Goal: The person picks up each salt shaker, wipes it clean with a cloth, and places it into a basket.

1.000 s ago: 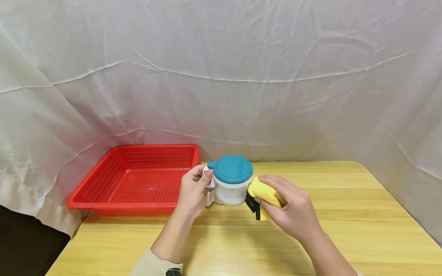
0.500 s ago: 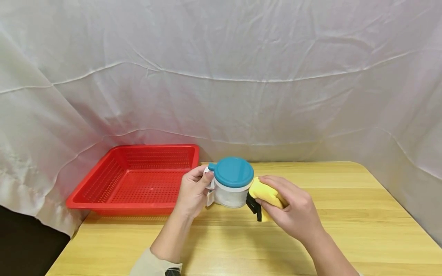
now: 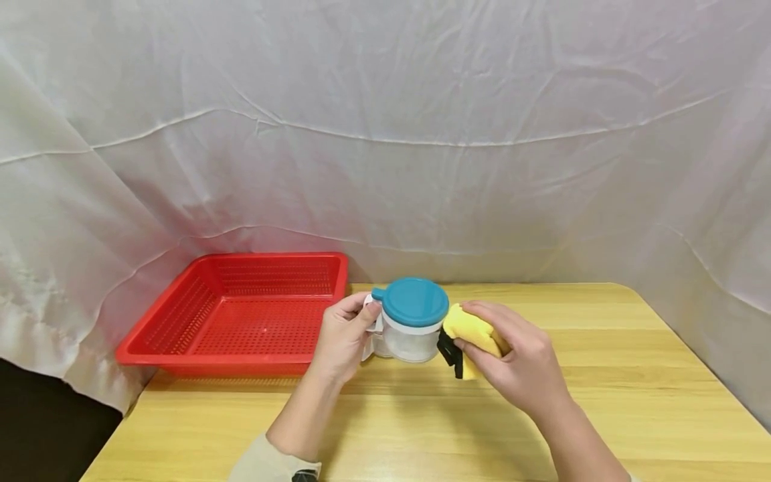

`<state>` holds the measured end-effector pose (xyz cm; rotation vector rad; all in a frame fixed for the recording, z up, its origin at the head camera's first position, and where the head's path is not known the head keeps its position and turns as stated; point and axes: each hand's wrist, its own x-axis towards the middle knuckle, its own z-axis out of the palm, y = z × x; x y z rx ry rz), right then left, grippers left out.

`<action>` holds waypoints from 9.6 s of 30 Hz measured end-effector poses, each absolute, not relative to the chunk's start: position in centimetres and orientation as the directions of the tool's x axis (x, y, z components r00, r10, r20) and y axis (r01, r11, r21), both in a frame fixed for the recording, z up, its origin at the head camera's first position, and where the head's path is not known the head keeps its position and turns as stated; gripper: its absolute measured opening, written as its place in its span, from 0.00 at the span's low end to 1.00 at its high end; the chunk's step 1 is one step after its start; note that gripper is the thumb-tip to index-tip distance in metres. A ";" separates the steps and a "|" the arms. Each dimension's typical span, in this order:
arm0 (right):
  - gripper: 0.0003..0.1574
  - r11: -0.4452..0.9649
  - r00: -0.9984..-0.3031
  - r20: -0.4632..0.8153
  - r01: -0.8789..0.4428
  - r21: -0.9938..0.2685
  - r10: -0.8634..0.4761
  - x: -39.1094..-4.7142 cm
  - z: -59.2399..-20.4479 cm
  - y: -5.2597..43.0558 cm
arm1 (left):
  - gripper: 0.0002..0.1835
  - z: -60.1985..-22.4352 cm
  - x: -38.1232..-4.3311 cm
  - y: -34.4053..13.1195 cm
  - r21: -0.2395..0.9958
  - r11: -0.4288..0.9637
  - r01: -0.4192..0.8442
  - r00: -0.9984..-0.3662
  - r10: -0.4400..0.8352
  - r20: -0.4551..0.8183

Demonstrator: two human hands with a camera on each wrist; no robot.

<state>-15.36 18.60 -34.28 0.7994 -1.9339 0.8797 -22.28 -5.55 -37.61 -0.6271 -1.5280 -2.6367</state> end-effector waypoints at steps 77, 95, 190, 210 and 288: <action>0.29 0.797 -0.441 0.897 -0.532 -0.285 0.026 -19.6 -34.2 17.7 | 0.12 -35.5 -25.5 -4.0 0.827 -0.543 0.144 -0.956 0.141 0.259; 0.29 0.850 -0.423 0.904 -0.497 -0.172 -0.064 -20.5 -36.3 16.7 | 0.12 -35.8 -25.8 -3.4 0.790 -0.592 0.159 -0.965 0.074 0.251; 0.29 0.726 -0.274 0.918 -0.687 0.022 -0.286 -20.7 -36.1 18.4 | 0.10 -36.4 -25.2 -3.9 0.776 -0.630 -0.012 -0.857 0.406 0.317; 0.28 0.688 -0.287 0.950 -0.715 -0.128 -0.121 -19.1 -32.6 20.7 | 0.12 -36.0 -25.5 -3.9 0.829 -0.547 0.111 -0.926 0.246 0.287; 0.30 0.652 -0.458 0.889 -0.683 -0.330 -0.030 -18.3 -33.5 16.6 | 0.13 -35.9 -22.2 0.0 0.831 -0.038 0.555 -0.786 -0.349 0.510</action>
